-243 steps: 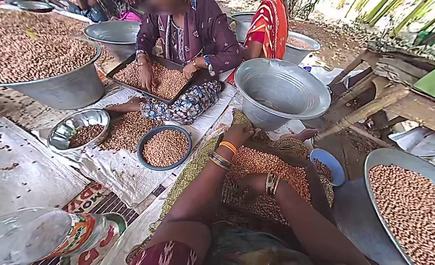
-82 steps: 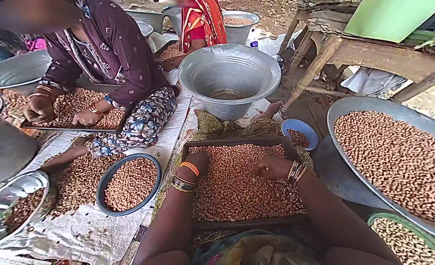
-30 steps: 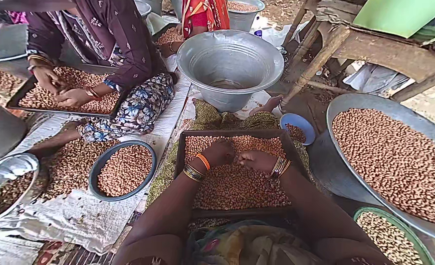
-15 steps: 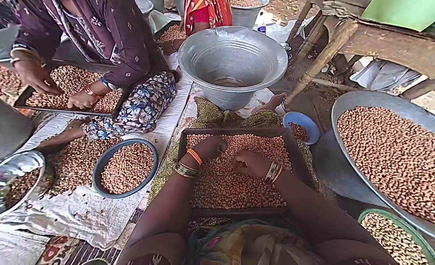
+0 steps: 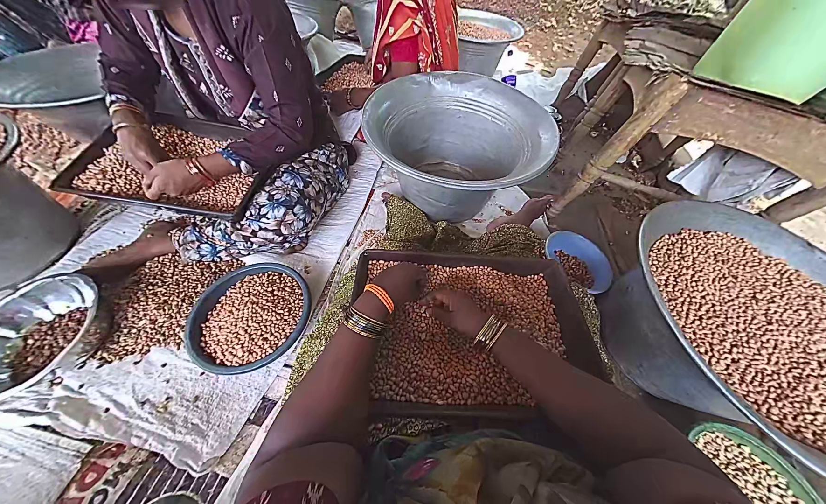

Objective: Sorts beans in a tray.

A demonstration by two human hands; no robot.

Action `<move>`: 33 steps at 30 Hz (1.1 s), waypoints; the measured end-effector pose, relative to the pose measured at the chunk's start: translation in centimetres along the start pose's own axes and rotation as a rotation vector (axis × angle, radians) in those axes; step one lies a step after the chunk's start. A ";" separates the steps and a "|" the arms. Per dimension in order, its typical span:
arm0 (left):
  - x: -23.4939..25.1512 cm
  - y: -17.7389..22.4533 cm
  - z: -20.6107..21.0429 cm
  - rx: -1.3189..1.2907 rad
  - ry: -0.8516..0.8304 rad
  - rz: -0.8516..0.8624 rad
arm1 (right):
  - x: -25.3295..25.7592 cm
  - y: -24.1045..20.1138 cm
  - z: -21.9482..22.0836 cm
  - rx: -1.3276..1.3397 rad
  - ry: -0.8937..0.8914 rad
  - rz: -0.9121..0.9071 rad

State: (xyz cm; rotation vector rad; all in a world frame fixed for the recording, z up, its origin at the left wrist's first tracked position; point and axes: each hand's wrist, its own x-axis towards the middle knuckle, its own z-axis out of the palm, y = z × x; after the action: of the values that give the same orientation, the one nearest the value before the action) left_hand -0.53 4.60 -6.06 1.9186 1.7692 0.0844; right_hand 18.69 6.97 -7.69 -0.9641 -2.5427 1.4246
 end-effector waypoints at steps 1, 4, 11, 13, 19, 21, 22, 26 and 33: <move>0.0 -0.2 0.0 0.006 0.005 -0.004 | 0.5 -0.5 0.5 -0.167 -0.030 0.012; 0.0 -0.6 0.0 0.009 -0.005 0.021 | 0.9 -1.3 1.4 -0.342 -0.030 0.052; -0.4 -0.2 0.1 0.060 -0.071 0.011 | 0.2 0.7 -0.5 0.378 0.142 0.132; -0.3 -0.3 0.1 0.086 0.002 -0.071 | -0.3 0.8 -0.4 0.588 0.198 0.136; -0.1 -0.9 0.0 -0.095 0.136 -0.065 | -1.2 -1.0 0.8 0.034 -0.127 0.046; -0.2 -0.6 0.1 -0.123 0.132 -0.024 | -1.3 -1.6 1.6 -0.252 -0.147 -0.016; -0.2 -0.5 0.1 -0.127 0.133 -0.012 | -1.3 -1.6 2.0 -0.381 -0.160 -0.040; -0.1 -0.8 0.0 -0.116 0.144 -0.003 | -0.9 -1.3 2.6 -0.463 -0.159 -0.068; 0.0 -1.7 -0.4 -0.191 0.261 -0.014 | 0.2 -2.2 0.7 0.915 0.186 0.250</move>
State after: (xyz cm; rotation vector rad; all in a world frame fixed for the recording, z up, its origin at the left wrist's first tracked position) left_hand -2.23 4.76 -6.43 1.8222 1.8638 0.5008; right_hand 17.24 5.69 -6.39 -1.1346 -1.3732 2.1124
